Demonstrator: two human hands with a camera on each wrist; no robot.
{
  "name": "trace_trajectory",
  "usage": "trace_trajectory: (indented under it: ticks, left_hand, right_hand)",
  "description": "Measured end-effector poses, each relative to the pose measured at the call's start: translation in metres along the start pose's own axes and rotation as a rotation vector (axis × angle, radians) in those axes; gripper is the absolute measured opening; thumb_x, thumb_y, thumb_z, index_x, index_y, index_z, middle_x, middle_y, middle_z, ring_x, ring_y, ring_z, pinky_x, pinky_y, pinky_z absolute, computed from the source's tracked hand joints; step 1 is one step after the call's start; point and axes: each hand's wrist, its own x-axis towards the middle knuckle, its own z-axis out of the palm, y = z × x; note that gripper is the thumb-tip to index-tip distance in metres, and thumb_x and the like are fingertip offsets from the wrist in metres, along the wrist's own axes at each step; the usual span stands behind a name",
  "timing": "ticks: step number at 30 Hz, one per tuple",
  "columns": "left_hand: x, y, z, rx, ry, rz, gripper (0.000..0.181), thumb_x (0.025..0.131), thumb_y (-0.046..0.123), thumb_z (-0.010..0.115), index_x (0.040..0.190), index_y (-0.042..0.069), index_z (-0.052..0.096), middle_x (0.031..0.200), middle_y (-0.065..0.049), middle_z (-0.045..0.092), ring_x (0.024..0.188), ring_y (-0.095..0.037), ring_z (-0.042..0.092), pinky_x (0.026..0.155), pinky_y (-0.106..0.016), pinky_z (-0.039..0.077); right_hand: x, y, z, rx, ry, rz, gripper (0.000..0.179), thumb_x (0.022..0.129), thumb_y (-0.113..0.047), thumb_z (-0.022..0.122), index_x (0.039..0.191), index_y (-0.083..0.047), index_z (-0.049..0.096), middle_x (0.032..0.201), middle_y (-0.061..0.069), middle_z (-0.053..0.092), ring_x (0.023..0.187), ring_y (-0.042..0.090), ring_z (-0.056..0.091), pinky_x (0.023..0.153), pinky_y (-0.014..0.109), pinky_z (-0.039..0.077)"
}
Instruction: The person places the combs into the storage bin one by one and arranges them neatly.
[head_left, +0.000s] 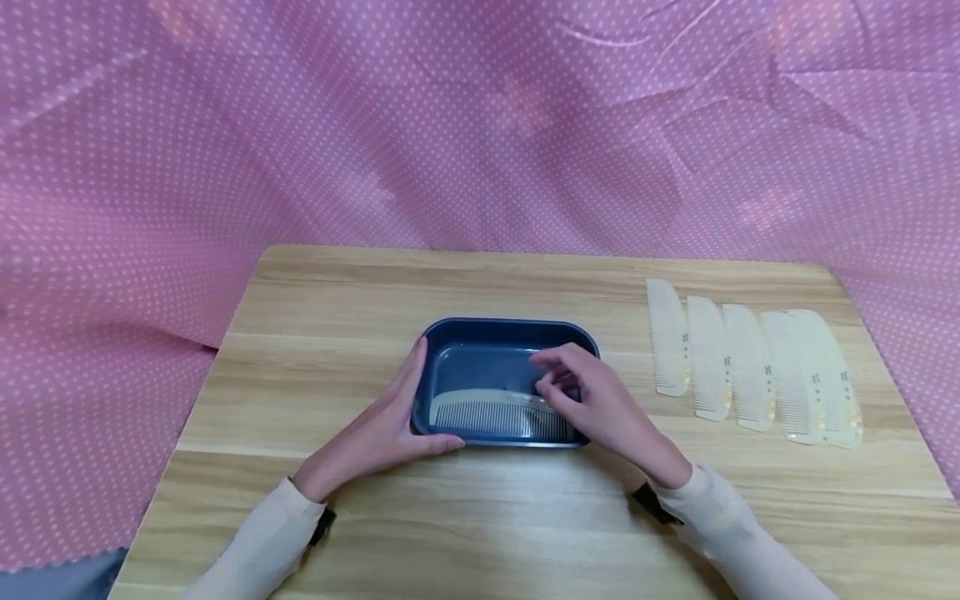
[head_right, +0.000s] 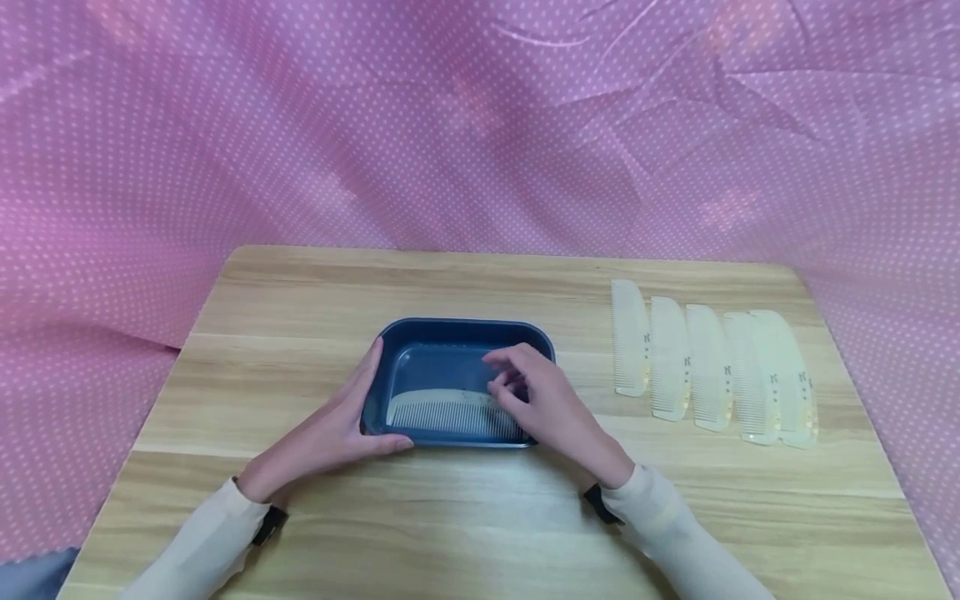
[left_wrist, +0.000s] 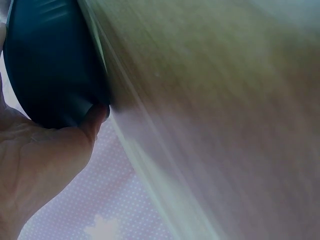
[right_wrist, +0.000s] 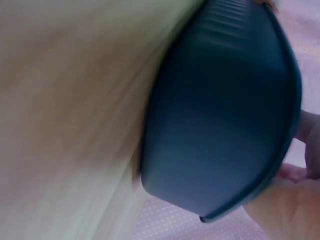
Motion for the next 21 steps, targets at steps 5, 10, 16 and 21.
trace_trajectory:
  ticks: [5,10,16,21]
  left_hand:
    - [0.001,0.000,0.000,0.007,0.002,0.013,0.136,0.089,0.062,0.087,0.173,0.034,-0.016,0.181,0.006,-0.011,0.166,-0.024,0.004,0.126,-0.060,0.025]
    - [0.000,-0.001,0.002,0.006,0.002,0.013,0.136,0.089,0.060,0.087,0.173,0.034,-0.017,0.181,0.006,-0.012,0.166,-0.024,0.004,0.126,-0.059,0.025]
    - [0.000,-0.001,0.002,0.012,0.000,0.007,0.135,0.089,0.061,0.087,0.172,0.036,-0.017,0.181,0.008,-0.012,0.166,-0.023,0.004,0.126,-0.059,0.025]
    - [0.000,-0.001,0.001,0.019,0.002,0.005,0.135,0.089,0.062,0.087,0.173,0.036,-0.017,0.181,0.008,-0.012,0.166,-0.023,0.005,0.126,-0.059,0.026]
  right_hand:
    - [-0.011,0.006,-0.012,0.110,0.110,0.062,0.036,0.099,0.008,0.074,0.134,0.005,0.067,0.116,0.020,0.072,0.096,0.019,0.069,0.081,0.026,0.061]
    - [-0.022,0.015,-0.029,0.119,0.206,0.160,0.032,0.103,0.002,0.072,0.135,0.004,0.067,0.116,0.018,0.073,0.097,0.018,0.068,0.080,0.021,0.058]
    - [-0.029,0.024,-0.052,0.110,0.259,0.262,0.038,0.107,-0.009,0.071,0.142,0.002,0.063,0.125,0.018,0.070,0.102,0.013,0.066,0.084,0.018,0.055]
    - [-0.031,0.032,-0.066,0.056,0.276,0.332,0.053,0.107,-0.019,0.074,0.150,0.004,0.054,0.138,0.023,0.063,0.114,0.020,0.064,0.091,0.019,0.054]
